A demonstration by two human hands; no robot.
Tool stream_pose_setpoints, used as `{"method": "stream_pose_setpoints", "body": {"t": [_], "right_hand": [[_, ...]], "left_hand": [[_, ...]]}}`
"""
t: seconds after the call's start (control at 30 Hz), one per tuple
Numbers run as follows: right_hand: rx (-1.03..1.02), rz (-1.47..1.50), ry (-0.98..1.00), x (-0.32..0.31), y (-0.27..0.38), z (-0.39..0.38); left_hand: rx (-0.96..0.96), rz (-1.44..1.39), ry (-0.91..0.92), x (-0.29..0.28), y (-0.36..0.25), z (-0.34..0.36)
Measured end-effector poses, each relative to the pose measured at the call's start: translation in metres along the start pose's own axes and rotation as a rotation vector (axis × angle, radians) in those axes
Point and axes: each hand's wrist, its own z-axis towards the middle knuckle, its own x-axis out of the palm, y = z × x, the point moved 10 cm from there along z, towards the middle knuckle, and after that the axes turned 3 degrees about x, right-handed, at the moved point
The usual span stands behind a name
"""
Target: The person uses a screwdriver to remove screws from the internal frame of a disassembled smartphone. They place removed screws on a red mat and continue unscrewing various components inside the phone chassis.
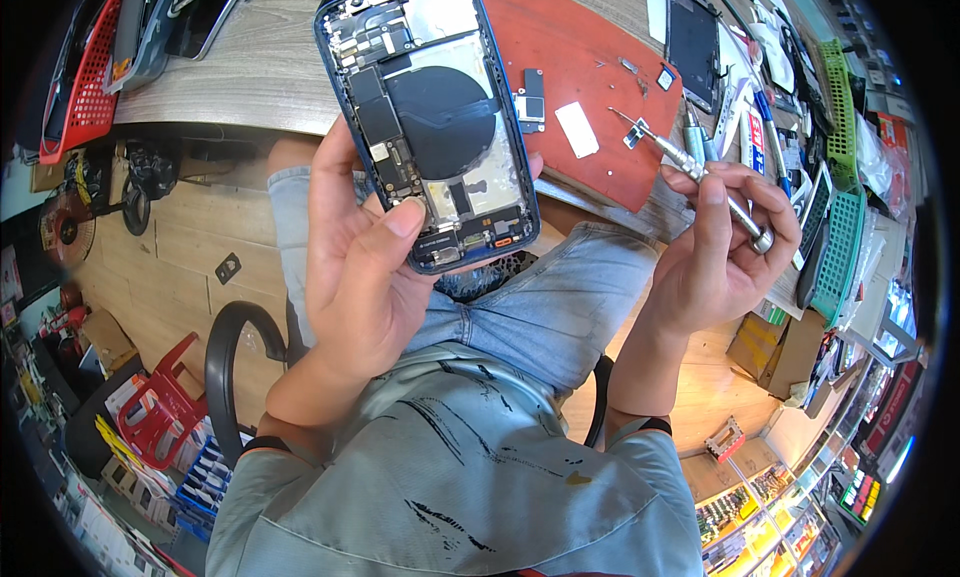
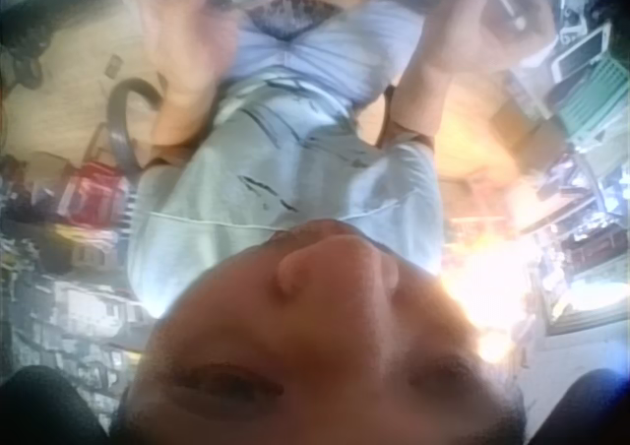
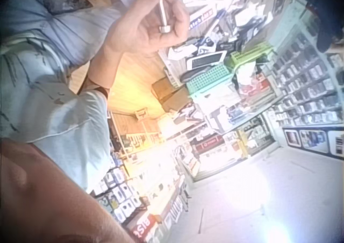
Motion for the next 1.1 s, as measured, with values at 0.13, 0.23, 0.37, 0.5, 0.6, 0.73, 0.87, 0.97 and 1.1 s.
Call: {"method": "stream_pose_setpoints", "body": {"t": [0.13, 0.23, 0.37, 0.5, 0.6, 0.73, 0.87, 0.97, 1.1], "right_hand": [[0.007, -0.001, 0.012, 0.0009, 0.0002, 0.0007], [0.015, -0.001, 0.021, 0.0022, 0.0005, 0.001], [0.001, 0.004, 0.027, 0.0029, 0.002, 0.0014], [0.0, -0.01, 0.023, 0.0015, 0.0027, 0.0018], [0.01, -0.002, 0.02, 0.003, 0.0027, 0.0016], [0.004, -0.01, 0.032, 0.0024, 0.0022, 0.0016], [0.001, -0.015, 0.035, 0.0015, 0.0017, 0.0019], [-0.002, 0.001, 0.02, 0.0013, 0.002, 0.0024], [-0.029, -0.011, 0.022, 0.0009, 0.0057, 0.0028]], "left_hand": [[-0.012, 0.004, -0.002, -0.0016, 0.0022, -0.0002], [-0.011, 0.004, 0.001, -0.0021, 0.0022, -0.0007], [-0.009, -0.005, 0.007, -0.0019, 0.0019, -0.001], [-0.014, -0.009, 0.012, -0.0014, 0.0024, -0.0006], [-0.013, -0.005, 0.011, -0.0017, 0.0025, -0.0007], [-0.008, -0.019, 0.026, 0.0, 0.0021, -0.0007], [-0.019, -0.005, 0.019, 0.0001, 0.0024, -0.0007], [-0.012, 0.012, 0.02, -0.0008, 0.0038, 0.0004], [0.007, 0.041, -0.007, 0.0013, 0.0013, 0.0009]]}}
